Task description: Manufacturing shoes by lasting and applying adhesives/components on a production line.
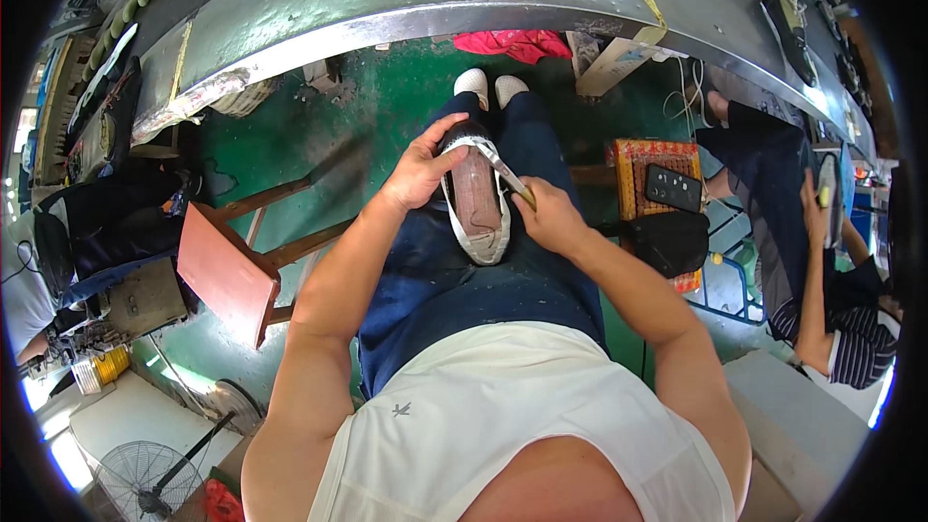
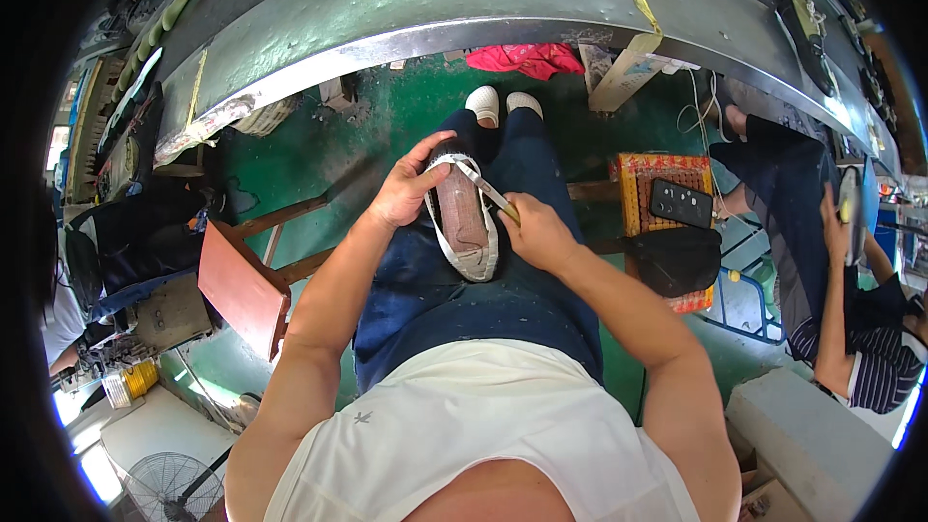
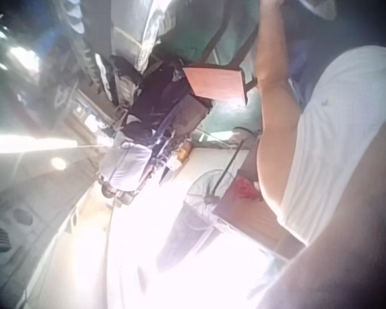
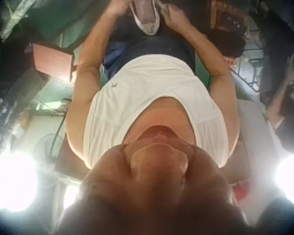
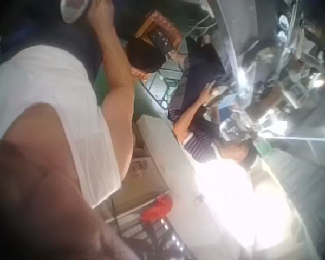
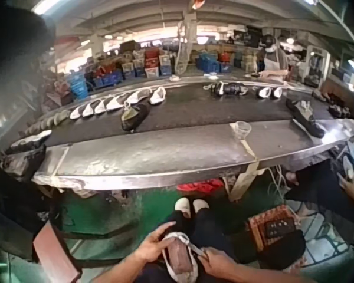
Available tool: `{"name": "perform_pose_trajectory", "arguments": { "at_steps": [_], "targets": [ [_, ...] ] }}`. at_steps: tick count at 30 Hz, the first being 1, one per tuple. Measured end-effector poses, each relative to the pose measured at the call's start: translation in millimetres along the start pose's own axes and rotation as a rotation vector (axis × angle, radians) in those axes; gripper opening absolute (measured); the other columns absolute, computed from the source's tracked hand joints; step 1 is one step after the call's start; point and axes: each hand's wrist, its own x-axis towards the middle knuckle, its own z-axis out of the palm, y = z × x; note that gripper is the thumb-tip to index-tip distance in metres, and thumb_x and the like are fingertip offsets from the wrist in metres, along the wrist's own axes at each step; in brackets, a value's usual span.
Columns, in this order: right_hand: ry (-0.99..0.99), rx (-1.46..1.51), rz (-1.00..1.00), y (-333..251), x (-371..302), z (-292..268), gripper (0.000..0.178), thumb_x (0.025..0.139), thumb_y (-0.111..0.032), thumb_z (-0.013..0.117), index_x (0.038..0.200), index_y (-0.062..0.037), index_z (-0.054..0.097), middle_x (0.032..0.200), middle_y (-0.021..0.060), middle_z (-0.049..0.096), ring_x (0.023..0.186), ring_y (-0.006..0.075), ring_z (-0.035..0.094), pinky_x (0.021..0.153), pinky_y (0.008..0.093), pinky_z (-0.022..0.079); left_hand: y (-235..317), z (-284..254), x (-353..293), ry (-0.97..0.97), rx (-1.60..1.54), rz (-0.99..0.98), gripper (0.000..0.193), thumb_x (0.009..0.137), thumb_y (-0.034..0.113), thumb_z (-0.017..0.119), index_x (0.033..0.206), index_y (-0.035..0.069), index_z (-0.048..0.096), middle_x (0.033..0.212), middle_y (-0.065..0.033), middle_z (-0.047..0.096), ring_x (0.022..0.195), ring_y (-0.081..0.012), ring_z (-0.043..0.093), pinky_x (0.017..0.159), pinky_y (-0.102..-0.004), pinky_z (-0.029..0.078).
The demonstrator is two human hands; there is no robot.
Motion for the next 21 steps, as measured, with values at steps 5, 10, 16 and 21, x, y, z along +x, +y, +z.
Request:
{"name": "perform_pose_trajectory", "arguments": {
  "at_steps": [5, 10, 16, 21],
  "targets": [
    [-0.389, 0.257, 0.118, -21, 5, -52, 0.029, 0.095, -0.016, 0.064, 0.118, 0.0011, 0.060, 0.093, 0.0201, 0.066, 0.085, 0.0360, 0.067, 0.078, 0.0399, 0.051, 6, 4, -9, 0.132, -0.148, -0.078, 0.058, 0.091, -0.004, 0.061, 0.146, 0.007, 0.048, 0.137, -0.0083, 0.056, 0.124, -0.0170, 0.054, 0.107, -0.0326, 0.042],
    [-0.093, 0.303, 0.154, -35, -22, -59, 0.034, 0.100, -0.025, 0.061, 0.123, -0.0003, 0.060, 0.098, 0.0087, 0.068, 0.091, 0.0173, 0.065, 0.081, 0.0355, 0.050, 39, 48, -42, 0.043, 0.666, 0.450, 0.083, 0.076, -0.007, 0.067, 0.153, 0.004, 0.038, 0.159, -0.0195, 0.031, 0.148, -0.0321, 0.032, 0.119, -0.0395, 0.028],
    [0.046, 0.706, 0.156, -48, -11, -25, 0.043, 0.104, -0.037, 0.054, 0.126, 0.0005, 0.053, 0.117, 0.0133, 0.065, 0.110, 0.0203, 0.062, 0.096, 0.0343, 0.048, 35, 90, -80, -0.227, 0.837, 0.555, 0.105, 0.077, -0.001, 0.073, 0.159, 0.000, 0.007, 0.156, -0.0298, 0.027, 0.146, -0.0461, 0.030, 0.120, -0.0473, 0.025],
    [0.048, 0.659, 0.079, -59, -29, -22, 0.040, 0.106, -0.034, 0.050, 0.127, -0.0005, 0.050, 0.118, 0.0135, 0.064, 0.110, 0.0208, 0.061, 0.097, 0.0342, 0.047, 33, 100, -96, -0.237, 0.927, 0.485, 0.113, 0.076, 0.004, 0.078, 0.157, -0.004, 0.000, 0.154, -0.0321, 0.024, 0.143, -0.0500, 0.029, 0.118, -0.0510, 0.028]
  ]
}}
